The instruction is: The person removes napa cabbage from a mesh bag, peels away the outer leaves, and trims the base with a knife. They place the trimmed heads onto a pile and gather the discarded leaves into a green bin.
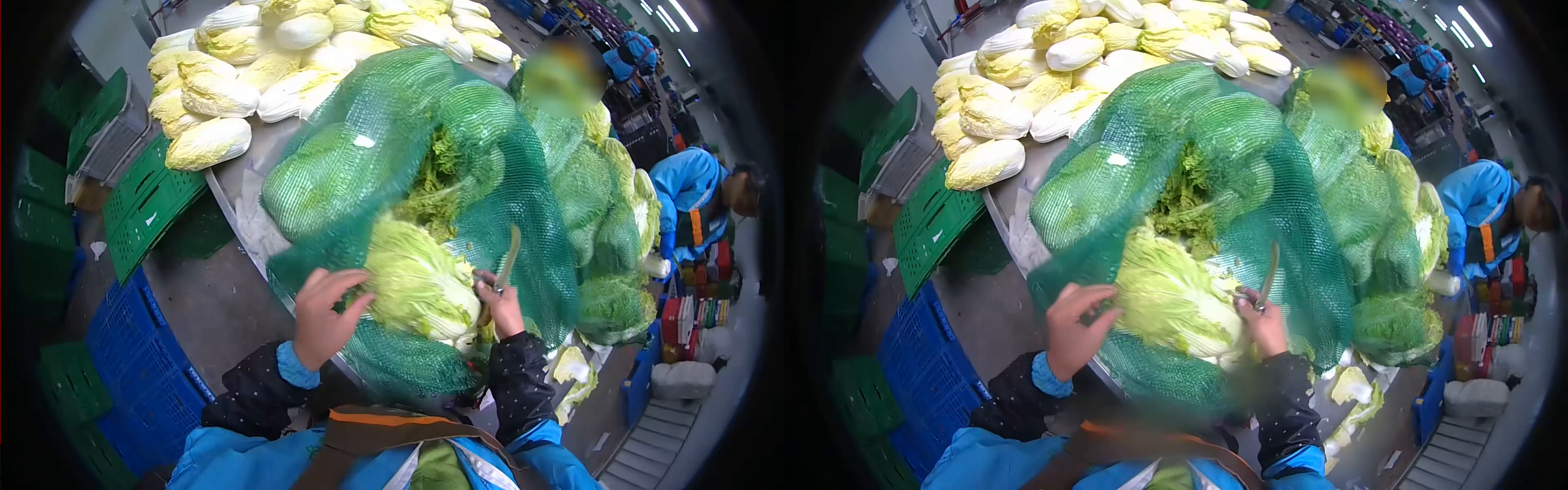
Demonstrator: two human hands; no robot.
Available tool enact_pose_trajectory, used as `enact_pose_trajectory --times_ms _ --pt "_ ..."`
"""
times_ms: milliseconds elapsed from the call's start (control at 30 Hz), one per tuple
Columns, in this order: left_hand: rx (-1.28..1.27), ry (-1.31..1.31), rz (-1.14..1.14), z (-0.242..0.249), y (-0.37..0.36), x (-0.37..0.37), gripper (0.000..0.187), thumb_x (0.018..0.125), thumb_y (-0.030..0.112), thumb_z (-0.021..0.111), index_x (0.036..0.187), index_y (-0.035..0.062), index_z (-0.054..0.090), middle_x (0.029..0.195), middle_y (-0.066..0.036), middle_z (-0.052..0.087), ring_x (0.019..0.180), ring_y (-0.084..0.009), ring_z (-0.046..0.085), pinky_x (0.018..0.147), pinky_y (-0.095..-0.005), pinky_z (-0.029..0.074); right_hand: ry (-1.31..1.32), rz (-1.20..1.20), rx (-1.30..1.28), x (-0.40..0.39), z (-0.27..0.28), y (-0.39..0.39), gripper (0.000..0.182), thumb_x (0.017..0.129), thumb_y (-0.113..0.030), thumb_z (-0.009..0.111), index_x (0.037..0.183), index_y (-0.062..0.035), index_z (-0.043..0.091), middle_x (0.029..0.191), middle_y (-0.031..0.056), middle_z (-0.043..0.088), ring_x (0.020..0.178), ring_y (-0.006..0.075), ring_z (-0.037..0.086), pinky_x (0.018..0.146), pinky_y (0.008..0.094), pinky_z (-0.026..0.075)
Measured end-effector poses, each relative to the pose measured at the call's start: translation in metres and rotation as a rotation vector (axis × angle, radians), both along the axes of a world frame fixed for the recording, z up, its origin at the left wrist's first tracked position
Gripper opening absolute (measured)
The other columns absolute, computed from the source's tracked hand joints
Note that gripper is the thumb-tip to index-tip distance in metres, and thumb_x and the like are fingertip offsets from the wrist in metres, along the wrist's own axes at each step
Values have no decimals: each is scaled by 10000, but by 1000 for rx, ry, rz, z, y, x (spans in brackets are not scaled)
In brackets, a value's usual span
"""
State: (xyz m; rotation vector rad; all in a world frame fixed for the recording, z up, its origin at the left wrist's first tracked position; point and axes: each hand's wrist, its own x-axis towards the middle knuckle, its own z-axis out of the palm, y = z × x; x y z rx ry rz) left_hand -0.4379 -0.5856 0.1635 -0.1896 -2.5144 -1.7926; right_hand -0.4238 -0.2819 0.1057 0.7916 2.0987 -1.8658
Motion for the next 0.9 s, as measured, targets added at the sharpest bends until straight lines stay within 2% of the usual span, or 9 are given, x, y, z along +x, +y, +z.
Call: enact_pose_trajectory --times_ms 67,167,233,300,367,500,667,767,900 --pt "-191 427 83 14 -1 -4 304 639 -7 725 932 41 662 855 -97 645 755 -264 579 673 -333 462 -51 53 73 25 -5 0 310 902 -139 559 1163 29 564 962 77 620 895 146 559 807 266 439" --pt "-196 545 -36 37 19 -32 259 663 30 731 907 15 643 890 -114 651 796 -293 590 696 -366 472 32 1 -18 56 -32 -6 362 921 -227 546 1180 26 559 924 70 625 849 144 573 763 276 460" --pt "-239 460 -106 12 47 -70 227 725 120 713 915 17 642 928 -144 648 853 -344 592 754 -407 470 -196 70 254 58 -39 -5 430 904 -317 577 1172 19 559 840 69 640 683 134 577 602 307 475" --pt "-576 426 -48 -47 48 -94 339 831 331 614 930 8 644 879 -178 649 892 -380 592 802 -421 462 -103 -99 -14 72 -71 -15 374 924 -322 537 1086 14 563 865 125 643 737 199 622 628 326 526" --pt "-792 -190 -339 -57 42 -105 610 873 548 455 986 -27 625 744 -191 644 794 -378 616 920 -426 419 -182 -205 -380 76 -1 -37 426 935 -325 511 1156 39 493 959 153 636 826 274 651 728 377 560" --pt "-798 141 -297 -30 53 -72 710 873 602 371 984 -55 616 641 -208 619 717 -361 629 1019 -469 311 -189 -268 -556 84 -24 -33 484 955 -347 453 1257 29 408 1090 193 594 956 354 623 861 453 522" --pt "-729 427 -245 64 101 3 585 797 538 573 878 -41 592 630 -174 581 685 -319 594 1045 -498 240 32 -352 -909 123 -22 -17 521 963 -341 407 1333 14 316 1280 231 456 1154 378 498 967 495 440" --pt "-566 504 -304 116 128 69 513 720 422 692 939 -14 532 855 -188 545 856 -342 535 962 -486 335 140 -396 -845 171 5 26 531 950 -349 425 1336 1 319 1281 232 448 1156 366 487 966 494 433" --pt "-316 609 -604 142 163 147 822 573 500 782 1218 72 502 1203 -243 437 1119 -407 424 906 -478 389 393 -424 -566 261 83 81 460 973 -272 402 1391 -99 314 1263 153 484 1087 276 552 865 476 511"
